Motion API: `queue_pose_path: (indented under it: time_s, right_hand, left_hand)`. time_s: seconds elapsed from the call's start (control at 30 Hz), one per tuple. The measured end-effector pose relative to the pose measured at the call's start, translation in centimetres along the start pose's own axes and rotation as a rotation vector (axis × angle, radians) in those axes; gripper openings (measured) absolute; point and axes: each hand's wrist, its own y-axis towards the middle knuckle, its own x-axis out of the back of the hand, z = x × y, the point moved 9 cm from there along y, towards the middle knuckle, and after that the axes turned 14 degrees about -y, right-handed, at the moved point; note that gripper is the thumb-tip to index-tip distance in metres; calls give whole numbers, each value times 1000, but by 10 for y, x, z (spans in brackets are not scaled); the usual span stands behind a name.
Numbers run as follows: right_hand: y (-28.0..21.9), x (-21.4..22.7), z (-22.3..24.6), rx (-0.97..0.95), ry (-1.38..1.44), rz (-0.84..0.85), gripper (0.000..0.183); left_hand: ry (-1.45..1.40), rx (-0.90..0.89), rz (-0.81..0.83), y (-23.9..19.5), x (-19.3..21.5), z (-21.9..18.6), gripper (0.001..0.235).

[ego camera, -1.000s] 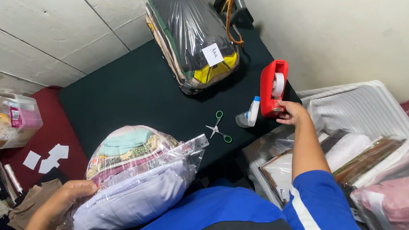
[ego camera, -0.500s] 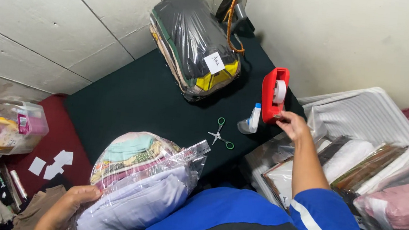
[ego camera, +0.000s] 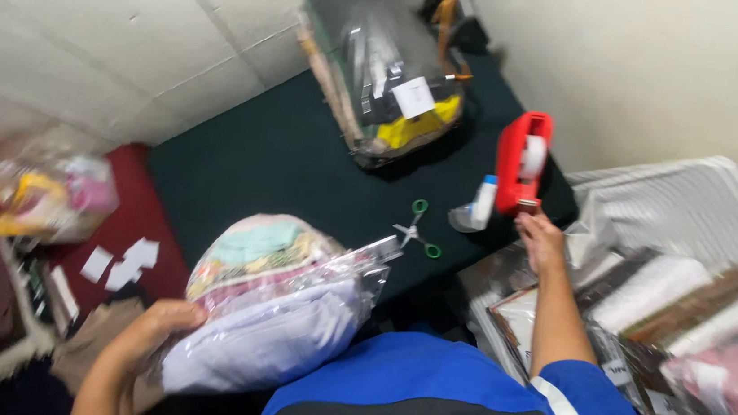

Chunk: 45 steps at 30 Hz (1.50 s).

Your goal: Packing folded laundry into a plastic bag and sealing it with tape.

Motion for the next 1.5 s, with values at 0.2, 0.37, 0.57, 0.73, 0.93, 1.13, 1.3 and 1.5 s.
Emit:
queue_pose_path:
  time_s: [0.2,0.37,0.57,0.73,0.93,1.13,1.3,1.5]
  right_hand:
    - [8,87,-77,-5,-255,-72,17]
    - [-7,35,122,318,-614,-82,12]
    - [-72,-272,345,547,-784,580,34]
    - [-199,-471,353,390,-1034,1374,18]
    - [-255,-538,299,329,-1370,1873,18]
    - [-264,-546,264,375,-1540,2059,15]
    - [-268,-552,266,410,-1631,2035,18]
    - [-269,-553,270,441,-1777,1880,23]
  left_hand:
    - [103,-162,140,-39,-72,-45,29]
    - [-50,-47,0,-62,-95,-57,26]
    - [-109,-22,40,-62,-104,-56,22]
    - [-88,-38,58,-71,-113,-64,20]
    - [-47,-49,41,-73,-114,-66,21]
    - [12,-87,39,-71,-112,-66,23]
    - [54,-100,31,-77,-114,-72,22]
    - [20,-78,18,-81,-116,-72,20]
